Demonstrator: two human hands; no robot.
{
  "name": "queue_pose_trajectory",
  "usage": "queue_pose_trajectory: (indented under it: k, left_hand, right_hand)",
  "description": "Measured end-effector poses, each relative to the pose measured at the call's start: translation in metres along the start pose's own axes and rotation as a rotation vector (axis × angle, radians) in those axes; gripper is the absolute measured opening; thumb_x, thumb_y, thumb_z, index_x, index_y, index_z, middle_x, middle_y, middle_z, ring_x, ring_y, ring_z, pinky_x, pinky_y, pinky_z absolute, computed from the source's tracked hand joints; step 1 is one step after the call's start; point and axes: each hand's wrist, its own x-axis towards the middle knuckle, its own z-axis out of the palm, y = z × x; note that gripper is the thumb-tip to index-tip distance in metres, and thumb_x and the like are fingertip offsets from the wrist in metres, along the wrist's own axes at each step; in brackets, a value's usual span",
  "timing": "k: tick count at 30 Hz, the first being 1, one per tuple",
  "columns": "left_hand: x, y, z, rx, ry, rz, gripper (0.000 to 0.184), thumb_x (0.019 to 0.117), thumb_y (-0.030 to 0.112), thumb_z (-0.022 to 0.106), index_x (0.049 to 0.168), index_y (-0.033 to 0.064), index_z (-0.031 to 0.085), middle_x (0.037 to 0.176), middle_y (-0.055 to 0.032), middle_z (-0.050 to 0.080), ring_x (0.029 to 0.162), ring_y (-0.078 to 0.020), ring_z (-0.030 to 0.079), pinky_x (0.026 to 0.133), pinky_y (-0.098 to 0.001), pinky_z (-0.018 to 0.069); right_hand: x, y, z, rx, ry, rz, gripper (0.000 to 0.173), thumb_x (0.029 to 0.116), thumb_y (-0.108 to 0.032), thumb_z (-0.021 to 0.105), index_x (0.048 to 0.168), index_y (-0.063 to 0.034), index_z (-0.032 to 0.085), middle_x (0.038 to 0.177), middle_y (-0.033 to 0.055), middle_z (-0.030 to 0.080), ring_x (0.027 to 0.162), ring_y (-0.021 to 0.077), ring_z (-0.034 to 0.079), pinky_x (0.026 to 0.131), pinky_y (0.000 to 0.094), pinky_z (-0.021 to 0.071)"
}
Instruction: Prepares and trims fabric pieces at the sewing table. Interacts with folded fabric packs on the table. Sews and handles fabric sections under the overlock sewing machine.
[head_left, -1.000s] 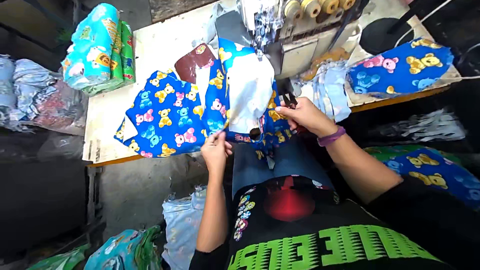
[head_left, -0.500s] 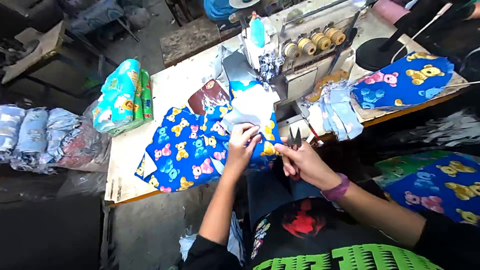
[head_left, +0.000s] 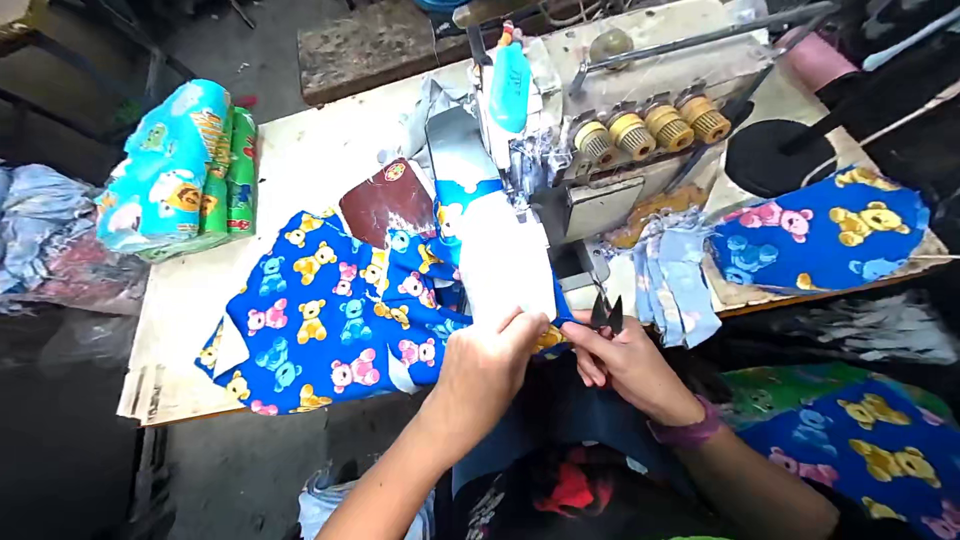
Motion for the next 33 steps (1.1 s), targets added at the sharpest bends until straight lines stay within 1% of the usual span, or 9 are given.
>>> queue_pose_trajectory:
  k: [5, 11, 16, 19, 22, 24, 26, 28, 33]
  left_hand:
    - [0.033, -0.005, -0.007, 0.153, 0.039, -0.075, 0.021, 0.1023, 0.015, 0.057, 0.099, 0.0056, 0.076, 0.081, -0.0081, 0.071, 0.070, -0.0180, 0.069, 0.060, -0.0280, 0.0547]
    - [0.067, 0.005, 0.000, 0.331, -0.007, -0.151, 0.008, 0.0924, 0.007, 0.066, 0.088, 0.0039, 0.072, 0.066, -0.0088, 0.062, 0.053, -0.0254, 0.063, 0.044, -0.0385, 0.0475]
    - [-0.027, -0.002, 0.004, -0.197, 0.118, -0.363, 0.034, 0.1032, 0.010, 0.057, 0.132, -0.0063, 0.064, 0.106, -0.0110, 0.077, 0.087, -0.0088, 0.074, 0.081, -0.0231, 0.0597]
    - [-0.106, -0.020, 0.016, 0.031, 0.265, -0.721, 0.032, 0.0964, 0.011, 0.065, 0.123, -0.0070, 0.071, 0.081, -0.0167, 0.074, 0.063, -0.0170, 0.067, 0.064, -0.0362, 0.0559]
    - [-0.127, -0.013, -0.026, -0.089, 0.484, -0.844, 0.027, 0.1016, 0.007, 0.054, 0.115, -0.0133, 0.064, 0.074, -0.0041, 0.067, 0.057, -0.0003, 0.059, 0.055, -0.0198, 0.0525]
    - [-0.119, -0.022, -0.073, 0.046, 0.603, -0.724, 0.027, 0.1034, 0.006, 0.050, 0.117, -0.0154, 0.059, 0.085, -0.0053, 0.069, 0.069, 0.0003, 0.066, 0.065, -0.0190, 0.0573]
    - [-0.097, -0.049, -0.109, 0.235, 0.475, -0.550, 0.028, 0.1047, 0.005, 0.049, 0.120, -0.0147, 0.061, 0.111, -0.0242, 0.069, 0.099, -0.0226, 0.069, 0.091, -0.0378, 0.0543]
    - [-0.067, -0.067, -0.122, 0.285, 0.260, -0.410, 0.030, 0.1052, 0.010, 0.054, 0.129, -0.0080, 0.061, 0.126, -0.0292, 0.062, 0.114, -0.0371, 0.065, 0.099, -0.0501, 0.0523]
    - [-0.006, -0.068, -0.038, 0.245, 0.148, 0.151, 0.026, 0.0879, 0.010, 0.074, 0.114, 0.0127, 0.077, 0.121, -0.0183, 0.067, 0.118, -0.0372, 0.059, 0.100, -0.0559, 0.0418]
  right_hand:
    - [0.035, -0.015, 0.008, -0.054, -0.038, -0.120, 0.027, 0.0982, -0.006, 0.058, 0.124, -0.0063, 0.051, 0.068, -0.0121, 0.056, 0.045, -0.0023, 0.051, 0.043, 0.0158, 0.0497]
    - [0.062, -0.029, 0.024, -0.131, 0.110, -0.229, 0.022, 0.0926, 0.001, 0.060, 0.108, -0.0076, 0.047, 0.066, -0.0088, 0.057, 0.044, -0.0018, 0.051, 0.042, 0.0156, 0.0479]
    - [0.056, -0.026, 0.014, -0.114, 0.112, -0.147, 0.032, 0.0884, 0.002, 0.071, 0.112, -0.0068, 0.052, 0.069, -0.0058, 0.066, 0.042, -0.0002, 0.052, 0.041, 0.0159, 0.0479]
    - [0.045, -0.012, 0.009, -0.183, 0.044, 0.009, 0.021, 0.0863, -0.002, 0.076, 0.098, -0.0063, 0.059, 0.059, -0.0069, 0.059, 0.041, 0.0009, 0.050, 0.042, 0.0170, 0.0465]
    - [0.023, -0.010, 0.017, -0.137, 0.008, 0.028, 0.014, 0.0916, -0.006, 0.072, 0.083, -0.0107, 0.063, 0.049, -0.0077, 0.056, 0.038, 0.0009, 0.050, 0.042, 0.0163, 0.0464]
    - [0.013, -0.008, 0.029, -0.097, -0.012, 0.017, 0.013, 0.0953, -0.006, 0.068, 0.083, -0.0094, 0.067, 0.048, -0.0066, 0.056, 0.038, 0.0019, 0.051, 0.043, 0.0174, 0.0478]
    - [0.013, 0.000, 0.046, -0.051, -0.032, 0.012, 0.012, 0.0981, -0.006, 0.065, 0.086, -0.0079, 0.066, 0.049, -0.0060, 0.055, 0.039, 0.0026, 0.051, 0.045, 0.0182, 0.0491]
    - [0.016, 0.009, 0.058, 0.030, 0.002, 0.015, 0.010, 0.0990, -0.005, 0.064, 0.089, -0.0050, 0.064, 0.049, -0.0040, 0.054, 0.038, 0.0038, 0.051, 0.044, 0.0189, 0.0491]
    - [0.007, 0.004, 0.062, 0.118, 0.039, -0.018, 0.010, 0.1012, -0.003, 0.057, 0.093, -0.0059, 0.061, 0.052, -0.0049, 0.058, 0.038, 0.0033, 0.052, 0.042, 0.0182, 0.0497]
